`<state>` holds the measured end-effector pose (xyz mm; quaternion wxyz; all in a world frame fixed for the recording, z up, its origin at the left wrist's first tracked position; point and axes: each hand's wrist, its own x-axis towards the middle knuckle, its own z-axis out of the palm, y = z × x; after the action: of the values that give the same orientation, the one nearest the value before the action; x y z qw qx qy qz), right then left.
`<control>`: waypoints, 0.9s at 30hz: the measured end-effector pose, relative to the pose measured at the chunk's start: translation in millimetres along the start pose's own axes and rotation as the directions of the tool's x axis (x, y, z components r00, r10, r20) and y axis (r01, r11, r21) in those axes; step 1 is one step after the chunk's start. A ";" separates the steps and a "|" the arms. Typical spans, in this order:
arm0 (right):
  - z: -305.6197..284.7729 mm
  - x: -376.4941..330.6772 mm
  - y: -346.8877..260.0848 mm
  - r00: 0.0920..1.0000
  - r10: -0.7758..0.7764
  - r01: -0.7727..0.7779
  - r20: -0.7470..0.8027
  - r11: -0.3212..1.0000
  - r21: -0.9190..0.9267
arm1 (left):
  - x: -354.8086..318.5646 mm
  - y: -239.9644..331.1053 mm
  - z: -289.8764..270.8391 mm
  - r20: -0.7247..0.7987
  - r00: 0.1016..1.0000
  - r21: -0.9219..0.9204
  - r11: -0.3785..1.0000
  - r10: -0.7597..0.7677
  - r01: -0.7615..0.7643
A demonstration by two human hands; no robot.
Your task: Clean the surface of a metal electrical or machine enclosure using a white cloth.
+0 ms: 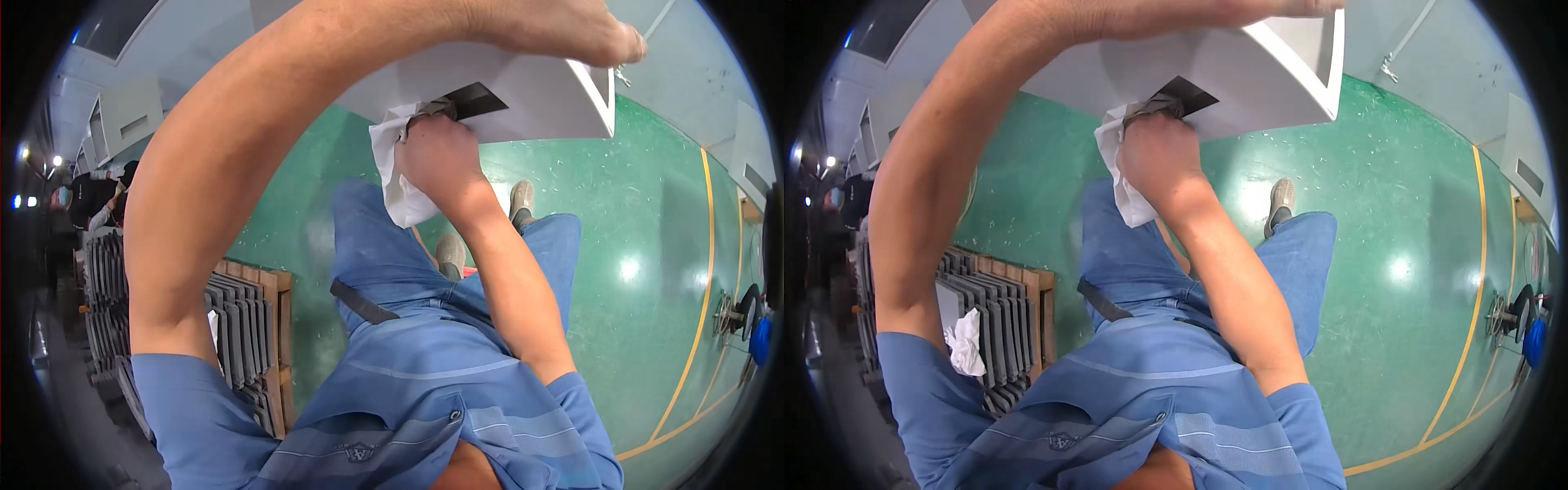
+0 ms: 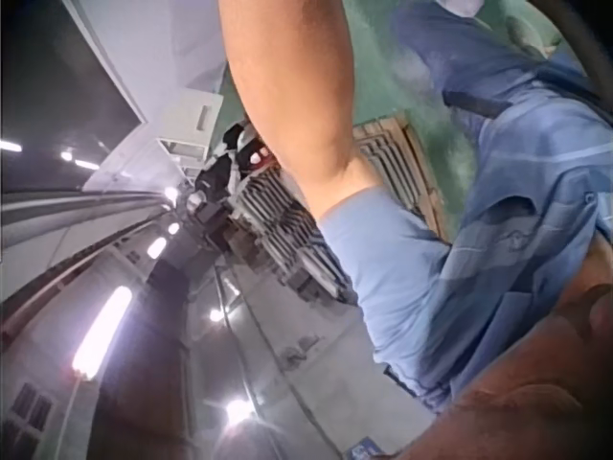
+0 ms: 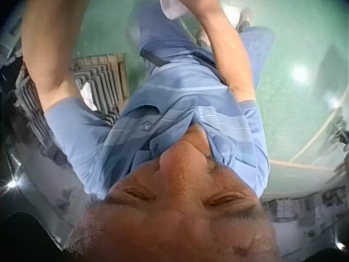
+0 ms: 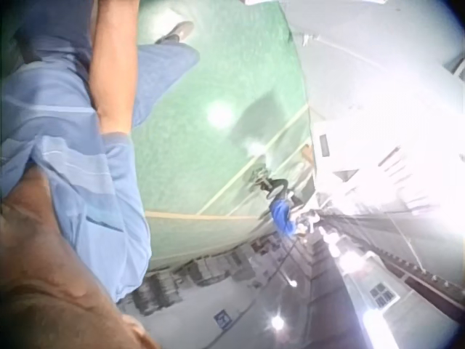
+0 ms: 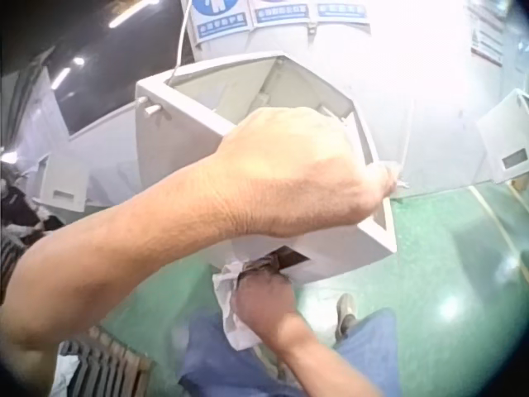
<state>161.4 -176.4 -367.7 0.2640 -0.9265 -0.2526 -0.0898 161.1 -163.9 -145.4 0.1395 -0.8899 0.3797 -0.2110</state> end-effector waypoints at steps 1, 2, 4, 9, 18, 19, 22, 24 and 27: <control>-10.9 -2.8 -22.3 0.994 -0.062 0.056 0.095 0.996 0.066 | -11.1 0.8 -15.3 0.046 0.994 0.043 0.994 -0.103 0.101; -18.1 -9.1 -43.2 0.973 -0.134 0.110 0.188 0.985 0.132 | -23.5 2.0 -29.9 0.091 0.973 0.094 0.974 -0.212 0.204; -23.3 -29.6 -22.6 0.943 -0.029 -0.004 0.331 0.995 0.098 | -17.0 -20.6 -7.0 0.034 0.998 -0.092 0.994 -0.058 0.061; 13.2 -116.8 -3.3 0.960 -0.079 0.033 0.270 0.984 0.173 | -24.7 -3.7 -23.3 0.040 0.997 -0.129 0.989 -0.071 0.075; 12.0 -32.6 -55.9 0.532 -0.802 0.740 -0.272 0.596 -0.311 | -50.5 -2.5 -36.1 0.013 0.998 -0.065 0.996 0.056 -0.055; 25.8 -31.5 -47.1 0.502 -0.843 0.762 -0.195 0.537 -0.361 | -48.8 -2.2 -38.7 0.036 0.997 -0.046 0.996 0.072 -0.070; 48.5 -47.8 -37.9 0.471 -0.865 0.831 -0.174 0.501 -0.242 | -57.1 2.6 -60.2 0.227 0.974 0.074 0.997 -0.023 0.006; 61.7 -54.7 -14.7 0.583 -0.807 0.792 0.094 0.538 -0.289 | -62.3 -7.7 -40.7 0.168 0.985 0.149 0.987 0.040 -0.066; 72.4 -69.9 45.3 0.812 -0.484 0.580 0.326 0.725 -0.371 | -60.8 -29.9 -14.9 0.038 0.991 0.229 0.964 0.129 -0.134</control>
<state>127.3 -200.4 -469.9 -0.0245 -0.8532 -0.5066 -0.1219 134.5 -100.4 -136.5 0.2602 -0.8428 0.4092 -0.2336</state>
